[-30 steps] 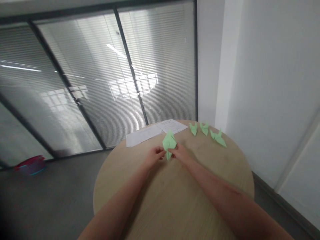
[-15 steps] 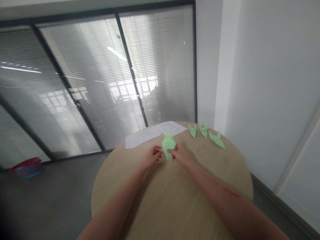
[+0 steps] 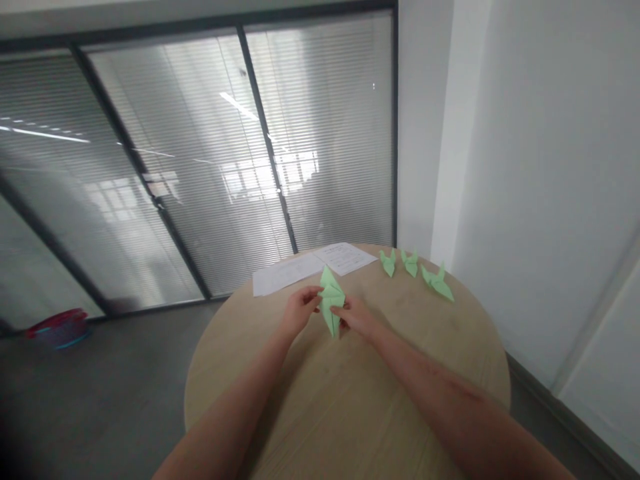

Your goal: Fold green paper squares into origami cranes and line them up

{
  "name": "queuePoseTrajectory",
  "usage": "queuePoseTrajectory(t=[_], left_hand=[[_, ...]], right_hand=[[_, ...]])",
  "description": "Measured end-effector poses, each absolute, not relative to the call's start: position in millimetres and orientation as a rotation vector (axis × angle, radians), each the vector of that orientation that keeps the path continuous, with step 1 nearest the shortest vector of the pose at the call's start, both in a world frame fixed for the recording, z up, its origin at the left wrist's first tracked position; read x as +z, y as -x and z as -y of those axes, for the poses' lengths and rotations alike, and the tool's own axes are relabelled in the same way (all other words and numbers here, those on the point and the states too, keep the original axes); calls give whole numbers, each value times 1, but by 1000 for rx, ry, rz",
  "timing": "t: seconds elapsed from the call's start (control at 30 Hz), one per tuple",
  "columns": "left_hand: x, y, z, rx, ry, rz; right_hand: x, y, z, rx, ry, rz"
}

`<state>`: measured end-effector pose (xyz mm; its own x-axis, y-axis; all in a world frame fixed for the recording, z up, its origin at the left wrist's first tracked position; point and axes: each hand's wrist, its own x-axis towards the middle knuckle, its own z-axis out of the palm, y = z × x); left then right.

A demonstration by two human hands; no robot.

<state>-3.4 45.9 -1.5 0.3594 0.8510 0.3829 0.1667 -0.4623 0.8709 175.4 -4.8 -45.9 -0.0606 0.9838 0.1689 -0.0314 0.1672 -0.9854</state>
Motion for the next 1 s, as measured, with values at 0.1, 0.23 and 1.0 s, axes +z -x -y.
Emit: queuePoseTrajectory(t=[0.1,0.23,1.0], left_hand=[[0,3,-46,1136,-1845,-896],[-1,3,-45,1109,-1897,-867],[4,-5,-31,1236,-1849,-893]], right_hand=[[-50,-175,3,1181,1005,1293],[-53,-176,1,1180,986,1279],[-52,-175,0,1310,967,1105]])
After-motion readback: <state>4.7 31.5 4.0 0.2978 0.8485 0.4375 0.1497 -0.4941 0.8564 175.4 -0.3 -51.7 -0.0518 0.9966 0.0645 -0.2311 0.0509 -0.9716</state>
